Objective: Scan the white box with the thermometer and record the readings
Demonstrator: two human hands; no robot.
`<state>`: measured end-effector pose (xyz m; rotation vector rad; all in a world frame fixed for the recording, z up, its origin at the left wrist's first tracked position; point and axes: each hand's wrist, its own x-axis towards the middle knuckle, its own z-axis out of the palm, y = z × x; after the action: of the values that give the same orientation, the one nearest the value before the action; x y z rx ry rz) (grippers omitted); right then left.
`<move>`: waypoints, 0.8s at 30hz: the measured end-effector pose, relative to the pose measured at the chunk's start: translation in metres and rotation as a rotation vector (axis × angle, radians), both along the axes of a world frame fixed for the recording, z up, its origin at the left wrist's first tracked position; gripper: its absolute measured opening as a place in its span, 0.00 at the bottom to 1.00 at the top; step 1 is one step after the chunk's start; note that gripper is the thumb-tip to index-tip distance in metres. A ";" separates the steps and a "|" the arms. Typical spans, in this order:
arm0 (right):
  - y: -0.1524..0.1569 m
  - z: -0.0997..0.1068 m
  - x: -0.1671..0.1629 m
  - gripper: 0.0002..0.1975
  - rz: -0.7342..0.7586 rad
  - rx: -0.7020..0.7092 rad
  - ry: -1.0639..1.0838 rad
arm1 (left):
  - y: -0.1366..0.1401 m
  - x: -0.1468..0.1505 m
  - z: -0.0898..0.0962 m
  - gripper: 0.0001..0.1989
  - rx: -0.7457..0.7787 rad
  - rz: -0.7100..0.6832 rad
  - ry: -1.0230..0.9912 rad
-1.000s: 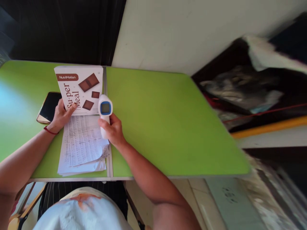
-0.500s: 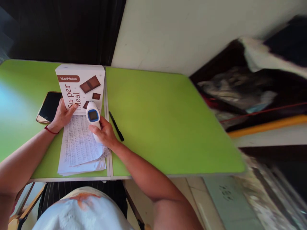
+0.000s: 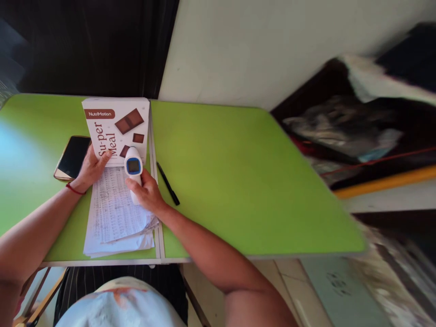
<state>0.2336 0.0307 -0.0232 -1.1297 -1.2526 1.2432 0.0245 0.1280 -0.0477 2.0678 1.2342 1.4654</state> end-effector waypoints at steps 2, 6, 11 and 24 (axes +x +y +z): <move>0.000 0.000 0.000 0.20 -0.001 -0.008 -0.003 | 0.001 0.000 -0.002 0.28 -0.002 0.002 -0.005; -0.001 0.002 0.000 0.19 0.027 -0.026 -0.010 | 0.002 0.002 -0.002 0.28 -0.018 -0.012 0.000; -0.001 0.004 0.000 0.20 0.044 -0.048 -0.028 | 0.002 0.002 0.000 0.27 0.000 -0.027 0.002; -0.001 0.002 -0.003 0.20 0.005 -0.094 -0.040 | -0.001 -0.002 0.004 0.27 -0.040 -0.049 -0.019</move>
<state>0.2306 0.0295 -0.0207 -1.2247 -1.2386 1.3003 0.0223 0.1271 -0.0439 2.0386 1.1875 1.4246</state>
